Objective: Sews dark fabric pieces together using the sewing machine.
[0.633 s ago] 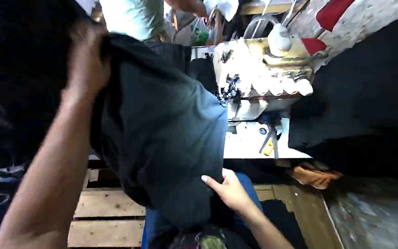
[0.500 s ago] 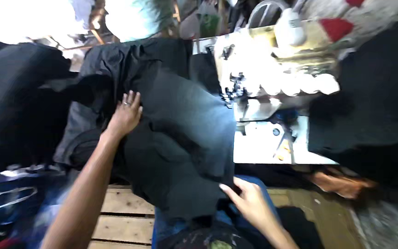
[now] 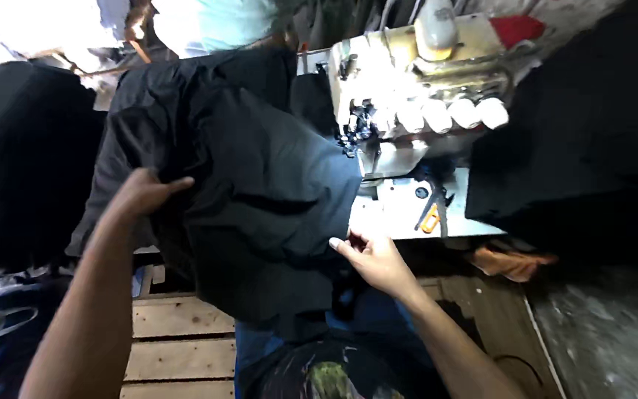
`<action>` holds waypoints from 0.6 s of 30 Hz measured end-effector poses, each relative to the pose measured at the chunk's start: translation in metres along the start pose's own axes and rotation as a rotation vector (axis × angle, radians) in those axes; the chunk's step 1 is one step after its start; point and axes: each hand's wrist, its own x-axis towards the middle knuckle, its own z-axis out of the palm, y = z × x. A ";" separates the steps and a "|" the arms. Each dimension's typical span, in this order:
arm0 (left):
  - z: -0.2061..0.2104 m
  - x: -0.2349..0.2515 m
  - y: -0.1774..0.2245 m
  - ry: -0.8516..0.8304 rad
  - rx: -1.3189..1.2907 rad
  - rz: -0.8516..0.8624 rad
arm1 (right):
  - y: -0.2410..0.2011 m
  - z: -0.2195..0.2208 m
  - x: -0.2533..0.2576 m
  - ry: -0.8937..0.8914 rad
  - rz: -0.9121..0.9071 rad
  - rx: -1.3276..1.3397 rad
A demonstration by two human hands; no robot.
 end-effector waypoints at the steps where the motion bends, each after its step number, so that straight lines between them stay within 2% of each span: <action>1: -0.010 -0.007 -0.003 0.070 -0.113 0.050 | -0.005 -0.005 -0.008 -0.012 -0.027 -0.005; 4: -0.049 -0.027 -0.017 0.199 -0.465 0.174 | -0.021 -0.020 -0.022 -0.072 -0.092 0.066; 6: -0.058 -0.042 -0.024 0.182 -0.633 0.132 | -0.026 -0.022 -0.022 -0.137 -0.044 0.284; 9: -0.063 -0.056 -0.039 0.216 -0.828 0.057 | -0.030 -0.031 -0.026 -0.267 0.044 0.745; 11: -0.059 -0.062 -0.057 0.271 -0.893 0.038 | -0.033 -0.043 -0.030 -0.297 0.128 0.875; 13: -0.044 -0.066 -0.075 0.314 -0.829 -0.068 | -0.030 -0.050 -0.027 -0.274 0.177 0.720; 15: -0.031 -0.059 -0.098 0.304 -0.729 -0.181 | -0.016 -0.043 -0.017 -0.243 0.114 0.190; 17: -0.026 -0.055 -0.105 0.271 -0.658 -0.207 | -0.001 -0.033 -0.010 -0.090 0.035 -0.235; 18: -0.025 -0.058 -0.101 0.261 -0.653 -0.202 | 0.006 -0.029 -0.005 0.053 -0.018 -0.294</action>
